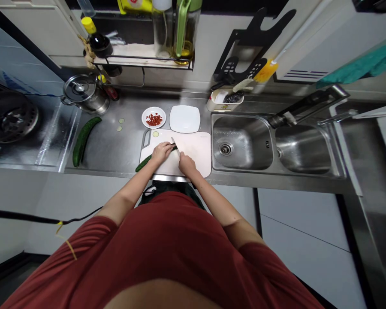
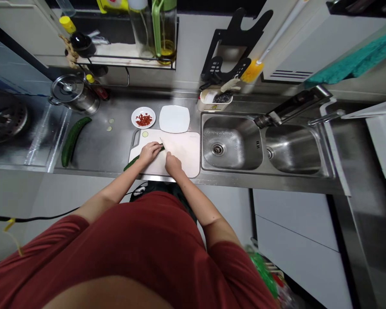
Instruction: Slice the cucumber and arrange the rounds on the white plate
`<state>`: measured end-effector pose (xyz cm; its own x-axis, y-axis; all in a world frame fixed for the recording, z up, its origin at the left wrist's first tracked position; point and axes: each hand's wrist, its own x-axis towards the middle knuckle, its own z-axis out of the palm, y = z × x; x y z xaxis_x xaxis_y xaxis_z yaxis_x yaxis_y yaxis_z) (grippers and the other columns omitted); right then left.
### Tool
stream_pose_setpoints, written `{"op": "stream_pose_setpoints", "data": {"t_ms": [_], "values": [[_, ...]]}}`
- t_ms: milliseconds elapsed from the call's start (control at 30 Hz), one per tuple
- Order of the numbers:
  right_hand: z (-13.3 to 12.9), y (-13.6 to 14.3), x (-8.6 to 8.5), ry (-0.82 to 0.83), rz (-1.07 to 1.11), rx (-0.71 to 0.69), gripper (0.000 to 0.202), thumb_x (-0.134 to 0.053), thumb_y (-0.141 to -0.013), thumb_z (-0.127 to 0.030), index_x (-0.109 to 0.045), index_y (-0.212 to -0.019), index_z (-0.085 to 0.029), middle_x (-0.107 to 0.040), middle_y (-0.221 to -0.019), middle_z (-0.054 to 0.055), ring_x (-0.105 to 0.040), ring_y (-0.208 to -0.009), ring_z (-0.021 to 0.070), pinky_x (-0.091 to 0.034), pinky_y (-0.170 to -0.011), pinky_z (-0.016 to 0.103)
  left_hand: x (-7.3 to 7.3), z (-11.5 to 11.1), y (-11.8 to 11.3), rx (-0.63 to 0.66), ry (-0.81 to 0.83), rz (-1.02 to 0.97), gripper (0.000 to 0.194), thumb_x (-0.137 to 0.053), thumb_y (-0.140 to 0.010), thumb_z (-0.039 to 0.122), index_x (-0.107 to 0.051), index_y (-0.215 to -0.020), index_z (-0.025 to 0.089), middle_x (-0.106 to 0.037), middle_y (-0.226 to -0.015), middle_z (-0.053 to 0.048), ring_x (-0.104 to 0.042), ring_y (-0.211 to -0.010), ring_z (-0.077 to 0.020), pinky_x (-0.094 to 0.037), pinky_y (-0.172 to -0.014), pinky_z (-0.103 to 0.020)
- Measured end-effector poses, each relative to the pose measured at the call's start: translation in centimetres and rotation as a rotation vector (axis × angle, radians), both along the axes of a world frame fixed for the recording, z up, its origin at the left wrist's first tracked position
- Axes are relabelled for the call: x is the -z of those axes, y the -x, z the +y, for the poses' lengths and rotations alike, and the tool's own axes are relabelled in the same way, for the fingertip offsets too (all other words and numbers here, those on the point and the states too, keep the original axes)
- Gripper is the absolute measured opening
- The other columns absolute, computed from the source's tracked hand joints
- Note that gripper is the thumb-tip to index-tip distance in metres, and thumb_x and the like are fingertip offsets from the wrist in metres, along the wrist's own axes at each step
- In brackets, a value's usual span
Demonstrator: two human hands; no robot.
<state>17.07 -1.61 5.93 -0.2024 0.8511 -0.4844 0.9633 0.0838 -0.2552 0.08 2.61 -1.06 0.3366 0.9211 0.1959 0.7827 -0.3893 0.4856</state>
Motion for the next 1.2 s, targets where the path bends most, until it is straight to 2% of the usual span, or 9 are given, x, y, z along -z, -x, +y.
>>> {"op": "stream_pose_setpoints", "data": {"t_ms": [300, 633, 1200], "values": [[0.8, 0.5, -0.3, -0.009, 0.032, 0.021, 0.031, -0.034, -0.090, -0.006, -0.043, -0.120, -0.013, -0.065, -0.102, 0.016, -0.064, -0.099, 0.0250, -0.048, -0.081, 0.033, -0.1, -0.1, 0.0, -0.008, 0.017, -0.021, 0.029, -0.046, -0.094, 0.032, -0.070, -0.110, 0.026, -0.066, -0.107, -0.006, -0.059, -0.099, -0.0173, -0.047, -0.088, -0.030], [-1.1, -0.6, -0.4, 0.044, 0.001, 0.032, 0.030, -0.033, -0.091, -0.009, -0.043, -0.119, -0.013, -0.065, -0.102, 0.017, -0.064, -0.097, 0.0262, -0.048, -0.080, 0.035, -0.8, 0.0, 0.1, 0.008, 0.046, -0.025, 0.030, -0.046, -0.094, 0.032, -0.069, -0.111, 0.025, -0.065, -0.108, -0.006, -0.059, -0.099, -0.0171, -0.046, -0.089, -0.030], [0.7, -0.2, 0.0, 0.029, 0.021, -0.007, 0.029, -0.033, -0.091, -0.008, -0.044, -0.118, -0.013, -0.064, -0.104, 0.017, -0.064, -0.098, 0.0261, -0.048, -0.082, 0.035, -1.0, 0.3, 0.0, 0.005, 0.062, -0.037, 0.028, -0.048, -0.093, 0.031, -0.071, -0.108, 0.024, -0.066, -0.105, -0.007, -0.060, -0.099, -0.0177, -0.048, -0.089, -0.031]]}}
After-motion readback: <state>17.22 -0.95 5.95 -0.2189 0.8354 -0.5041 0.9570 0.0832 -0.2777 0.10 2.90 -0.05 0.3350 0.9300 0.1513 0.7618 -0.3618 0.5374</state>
